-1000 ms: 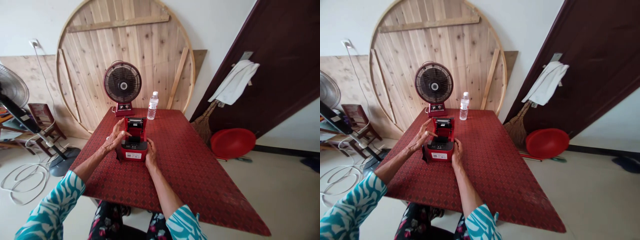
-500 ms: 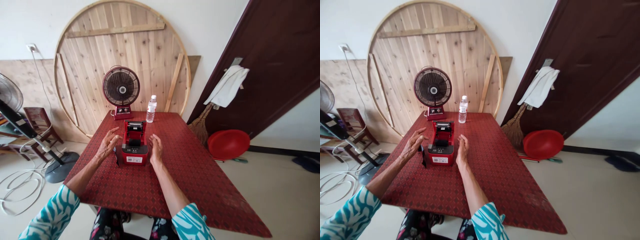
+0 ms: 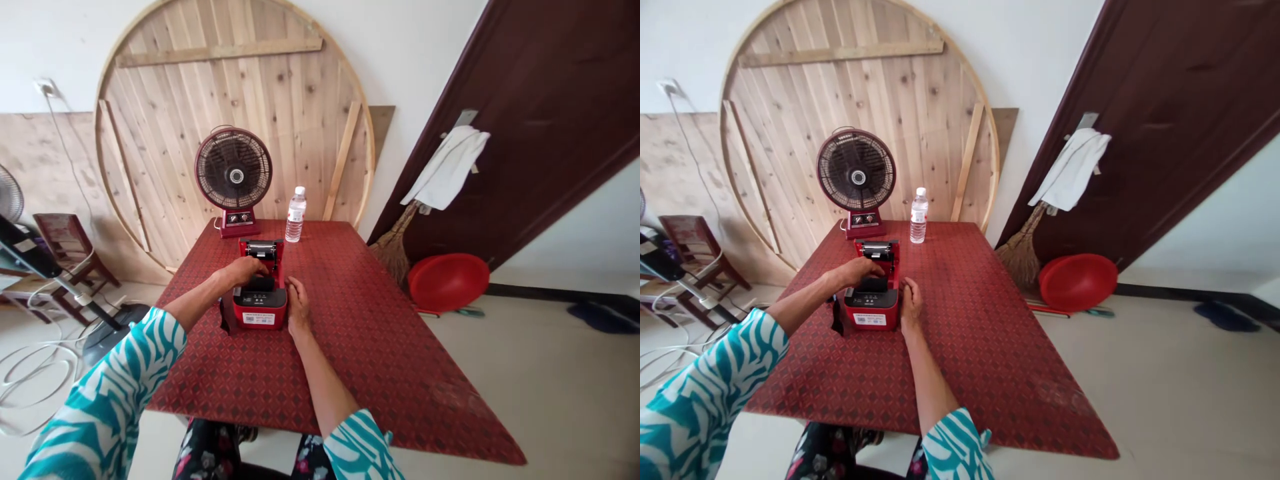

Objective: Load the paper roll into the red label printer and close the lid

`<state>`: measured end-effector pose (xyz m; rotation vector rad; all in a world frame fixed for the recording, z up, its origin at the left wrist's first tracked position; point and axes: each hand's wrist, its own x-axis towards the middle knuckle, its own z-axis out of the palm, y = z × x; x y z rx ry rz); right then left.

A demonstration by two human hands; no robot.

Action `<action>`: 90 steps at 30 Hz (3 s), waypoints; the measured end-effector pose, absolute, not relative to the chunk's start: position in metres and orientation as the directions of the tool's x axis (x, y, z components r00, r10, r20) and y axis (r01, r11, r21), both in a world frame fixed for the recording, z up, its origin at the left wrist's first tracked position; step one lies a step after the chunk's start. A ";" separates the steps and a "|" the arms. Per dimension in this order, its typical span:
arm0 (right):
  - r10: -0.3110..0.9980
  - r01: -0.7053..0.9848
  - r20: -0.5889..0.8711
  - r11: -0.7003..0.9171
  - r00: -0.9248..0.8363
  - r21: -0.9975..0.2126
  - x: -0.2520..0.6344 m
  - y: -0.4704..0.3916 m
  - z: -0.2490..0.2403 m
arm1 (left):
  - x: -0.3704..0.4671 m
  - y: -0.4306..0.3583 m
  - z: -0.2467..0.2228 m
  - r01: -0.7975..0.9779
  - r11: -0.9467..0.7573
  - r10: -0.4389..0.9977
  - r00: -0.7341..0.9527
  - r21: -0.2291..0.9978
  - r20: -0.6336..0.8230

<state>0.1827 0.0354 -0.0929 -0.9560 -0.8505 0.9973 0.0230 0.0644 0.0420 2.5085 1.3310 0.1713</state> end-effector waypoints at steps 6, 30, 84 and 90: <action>0.945 -0.310 0.133 0.229 0.300 -0.923 0.182 0.040 -0.099 | 0.043 0.063 0.049 0.880 -0.474 0.858 0.472 0.046 -0.201; 0.950 -0.257 0.169 0.237 0.261 -0.937 0.185 0.040 -0.099 | -0.019 0.023 0.053 0.659 -0.439 0.882 0.188 0.611 0.432; 0.937 -0.144 0.223 0.268 0.268 -0.953 0.180 0.043 -0.096 | 0.026 0.065 0.047 0.857 -0.473 0.851 0.505 0.206 -0.147; 0.946 -0.173 0.203 0.251 0.251 -0.952 0.180 0.044 -0.102 | 0.023 0.072 0.043 0.790 -0.522 0.780 0.595 0.321 -0.195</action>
